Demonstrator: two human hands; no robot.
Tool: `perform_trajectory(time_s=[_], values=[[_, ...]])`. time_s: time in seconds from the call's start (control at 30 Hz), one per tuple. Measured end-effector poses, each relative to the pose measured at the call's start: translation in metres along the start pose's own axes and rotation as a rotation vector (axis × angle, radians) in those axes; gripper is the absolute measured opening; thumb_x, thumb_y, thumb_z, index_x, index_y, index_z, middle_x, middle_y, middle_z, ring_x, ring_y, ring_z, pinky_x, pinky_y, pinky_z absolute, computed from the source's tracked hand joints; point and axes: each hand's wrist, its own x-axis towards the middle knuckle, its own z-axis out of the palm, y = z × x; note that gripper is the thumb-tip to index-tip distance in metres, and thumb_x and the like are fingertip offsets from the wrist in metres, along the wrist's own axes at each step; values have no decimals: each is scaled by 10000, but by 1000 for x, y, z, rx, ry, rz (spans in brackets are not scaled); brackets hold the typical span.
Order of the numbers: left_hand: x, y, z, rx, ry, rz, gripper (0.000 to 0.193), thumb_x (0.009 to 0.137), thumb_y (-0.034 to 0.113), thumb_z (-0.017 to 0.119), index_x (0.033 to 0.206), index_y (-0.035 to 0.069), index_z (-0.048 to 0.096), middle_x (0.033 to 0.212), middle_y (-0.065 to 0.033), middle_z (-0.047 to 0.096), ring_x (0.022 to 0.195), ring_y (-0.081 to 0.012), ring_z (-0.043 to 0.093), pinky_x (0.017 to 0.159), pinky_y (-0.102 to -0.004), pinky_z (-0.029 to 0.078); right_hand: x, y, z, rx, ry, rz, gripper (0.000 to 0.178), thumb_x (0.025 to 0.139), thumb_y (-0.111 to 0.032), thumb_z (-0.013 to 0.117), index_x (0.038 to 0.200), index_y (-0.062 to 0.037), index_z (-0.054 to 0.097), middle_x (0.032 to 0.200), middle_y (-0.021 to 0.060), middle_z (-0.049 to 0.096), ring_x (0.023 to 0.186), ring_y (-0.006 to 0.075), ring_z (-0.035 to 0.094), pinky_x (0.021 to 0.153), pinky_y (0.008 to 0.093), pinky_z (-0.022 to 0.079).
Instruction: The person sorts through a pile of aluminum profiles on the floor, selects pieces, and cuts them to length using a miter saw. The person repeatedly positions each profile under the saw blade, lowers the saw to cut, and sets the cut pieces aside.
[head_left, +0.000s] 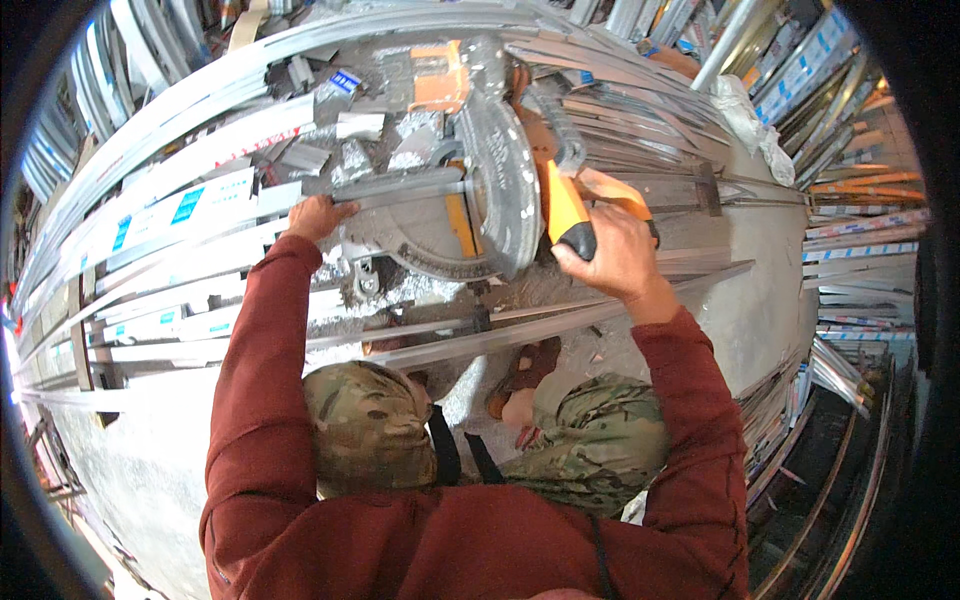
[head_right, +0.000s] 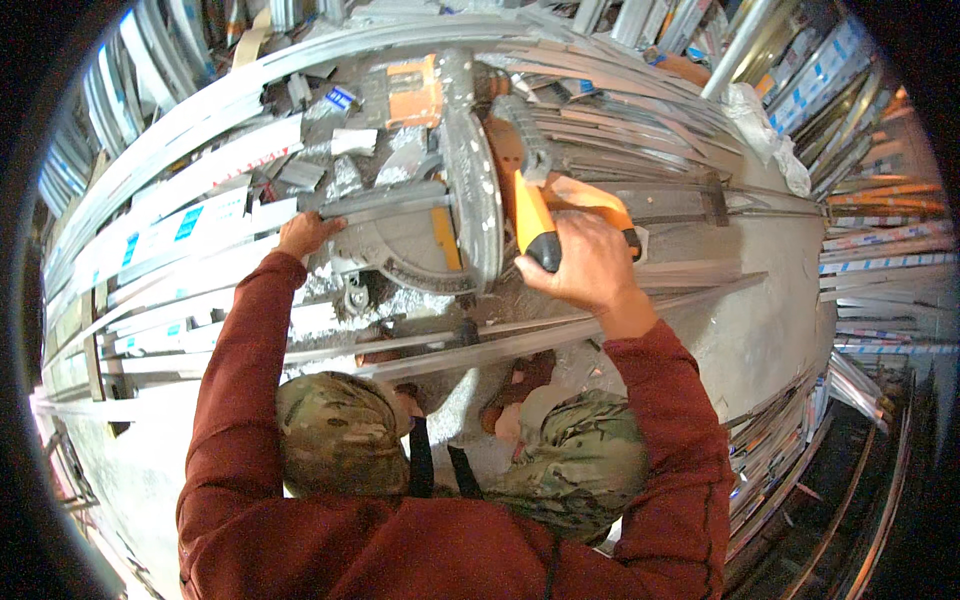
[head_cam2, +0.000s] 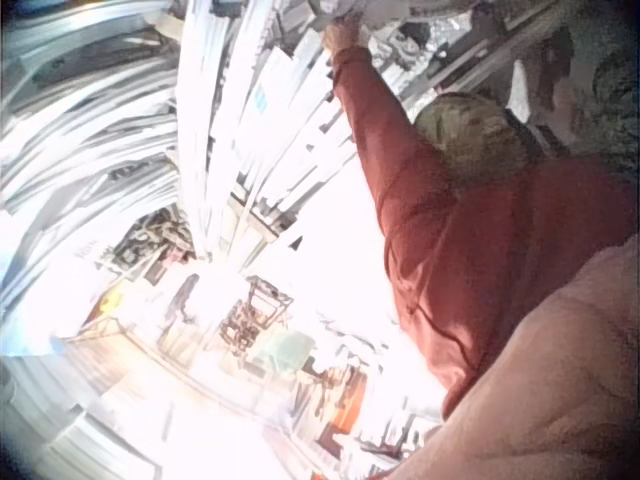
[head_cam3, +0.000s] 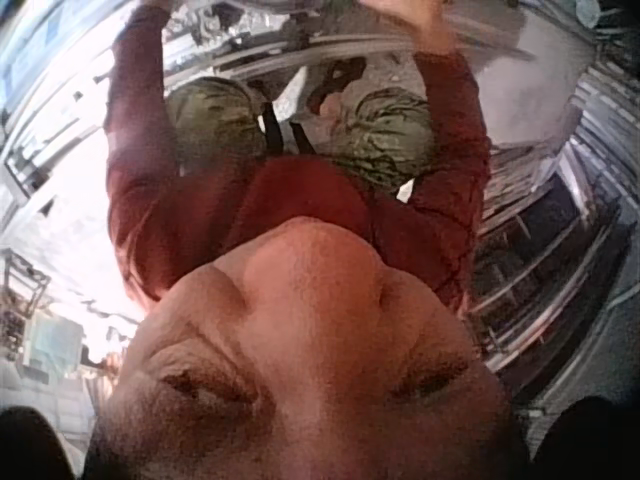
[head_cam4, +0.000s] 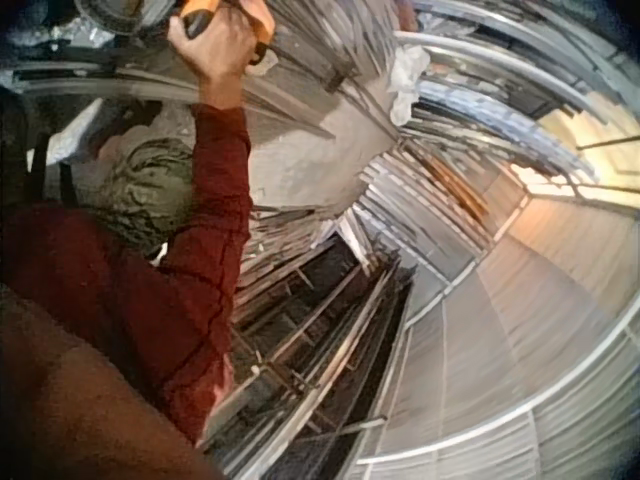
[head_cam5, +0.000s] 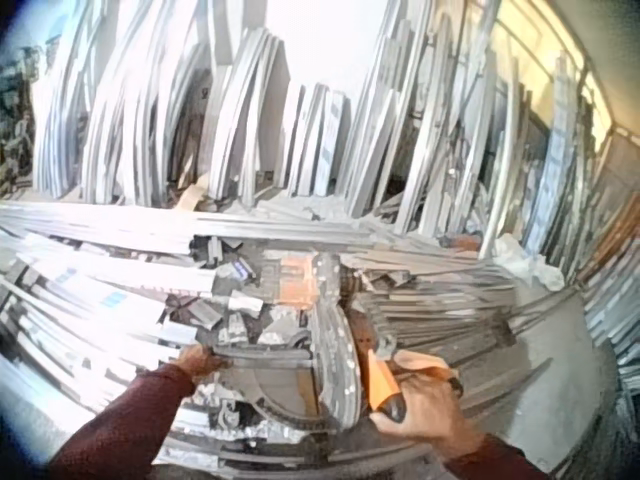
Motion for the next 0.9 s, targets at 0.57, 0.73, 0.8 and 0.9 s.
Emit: perform_trajectory(time_s=[0.57,0.73,0.8,0.9], values=[[3,-2,3,3,47,-37,805,798,764,608,959,-12,752,1008,-284,716,1032,-416,689,895,-483,514,-11,-2,7,-34,-28,26,539,721,-558,722,772,-24,661,810,166,679,866,345,655,842,447,526],[2,-1,2,49,13,-14,819,812,759,599,980,-29,745,1013,-282,718,1034,-417,689,896,-488,517,-16,1,12,-31,17,-21,542,725,-545,743,799,-15,654,827,167,678,851,332,661,850,429,528],[3,-5,4,45,51,-3,806,827,750,596,946,-33,742,980,-270,723,1001,-415,696,861,-485,523,-16,2,13,-30,20,-33,554,728,-554,742,807,-13,652,826,164,676,843,327,663,854,424,527],[3,-3,4,55,53,-9,801,834,748,595,937,-33,741,967,-264,726,987,-418,698,843,-487,526,-19,0,15,-35,29,-39,557,727,-555,748,811,-14,648,815,161,671,838,326,664,859,420,524]])
